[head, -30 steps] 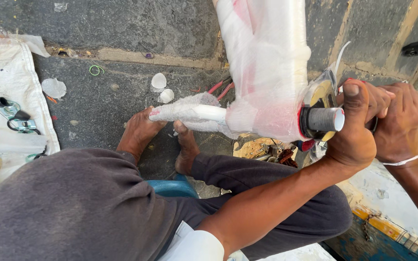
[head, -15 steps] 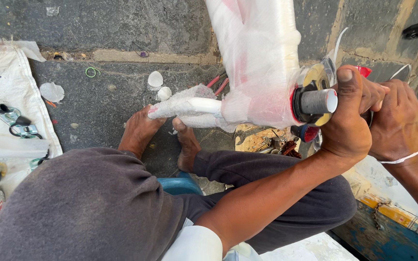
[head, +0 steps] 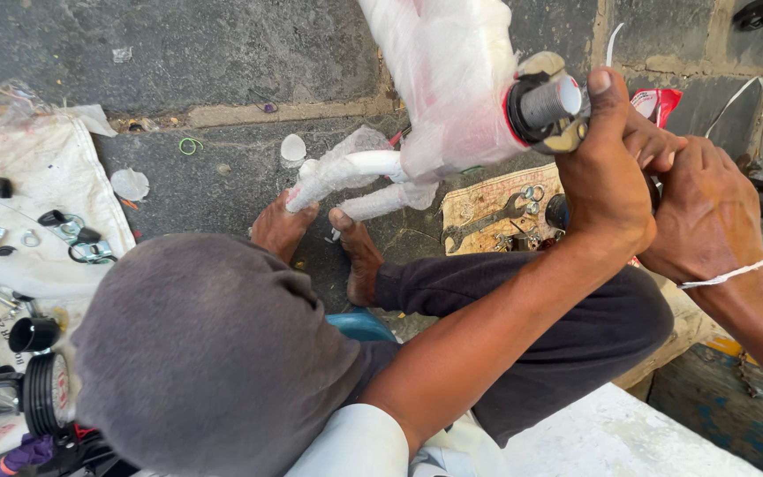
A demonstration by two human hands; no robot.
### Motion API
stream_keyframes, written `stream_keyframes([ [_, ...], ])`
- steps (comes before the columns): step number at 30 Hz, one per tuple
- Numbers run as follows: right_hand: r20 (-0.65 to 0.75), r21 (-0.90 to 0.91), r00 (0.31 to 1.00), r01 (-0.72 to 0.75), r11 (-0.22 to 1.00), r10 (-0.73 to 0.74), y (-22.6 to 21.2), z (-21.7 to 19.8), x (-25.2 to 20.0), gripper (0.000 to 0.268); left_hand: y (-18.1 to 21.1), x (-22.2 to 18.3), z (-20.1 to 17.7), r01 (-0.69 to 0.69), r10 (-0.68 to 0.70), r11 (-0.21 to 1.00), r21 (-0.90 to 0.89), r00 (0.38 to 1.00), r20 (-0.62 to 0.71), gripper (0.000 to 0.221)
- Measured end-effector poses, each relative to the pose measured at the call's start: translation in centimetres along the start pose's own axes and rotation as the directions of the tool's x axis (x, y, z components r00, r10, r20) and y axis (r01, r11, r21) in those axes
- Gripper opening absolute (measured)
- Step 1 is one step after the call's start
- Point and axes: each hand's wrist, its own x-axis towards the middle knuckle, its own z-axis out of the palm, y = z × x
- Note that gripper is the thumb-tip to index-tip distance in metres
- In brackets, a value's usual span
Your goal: The person uses pliers to loosen and remove parts from a bicycle fork and then wraps sections of the fork with white material by hand.
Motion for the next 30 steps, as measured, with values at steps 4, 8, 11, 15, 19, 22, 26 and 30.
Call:
stream_keyframes([
  [4, -0.006, 0.051, 0.993, -0.12, 0.992, 0.12, -2.8, -0.8, -2.1, 0.038, 1.5, -1.1, 0.1, 0.174, -0.175, 0.984, -0.025, 0.984, -0.036, 0.057],
  [8, 0.031, 0.08, 0.97, -0.241, 0.967, 0.24, -5.9, -1.4, -3.6, 0.043, 3.2, -2.1, -0.7, 0.305, -0.299, 0.949, 0.079, 0.951, -0.079, 0.061],
  [11, 0.048, 0.07, 0.945, -0.325, 0.943, 0.322, -7.7, -2.1, -4.2, 0.04, 3.6, -2.6, -1.1, 0.327, -0.322, 0.937, 0.125, 0.945, -0.064, 0.065],
  [15, -0.037, 0.099, 0.947, -0.313, 0.945, 0.318, -8.9, -3.8, -4.3, 0.049, 4.0, -2.4, -1.3, 0.293, -0.318, 0.926, 0.236, 0.945, 0.076, 0.069],
  [19, -0.046, -0.014, 0.953, -0.301, 0.954, 0.3, -7.1, -3.8, -3.8, 0.045, 2.9, -1.8, -1.8, 0.245, -0.288, 0.93, 0.276, 0.949, 0.127, 0.069],
  [22, -0.063, -0.078, 0.965, -0.259, 0.963, 0.254, -5.6, -2.9, -2.3, 0.039, 2.5, -0.6, -2.0, 0.186, -0.224, 0.951, 0.249, 0.965, 0.135, 0.068],
  [26, -0.092, -0.127, 0.986, -0.149, 0.981, 0.138, -3.3, -2.1, -0.3, 0.041, 1.4, 0.5, -1.6, 0.078, -0.107, 0.978, 0.193, 0.984, 0.14, 0.067],
  [30, -0.105, -0.15, 0.994, -0.007, 0.989, -0.009, -1.3, -1.5, 3.1, 0.052, 1.3, 1.1, -1.3, -0.135, 0.108, 0.984, 0.118, 0.972, 0.211, 0.059],
])
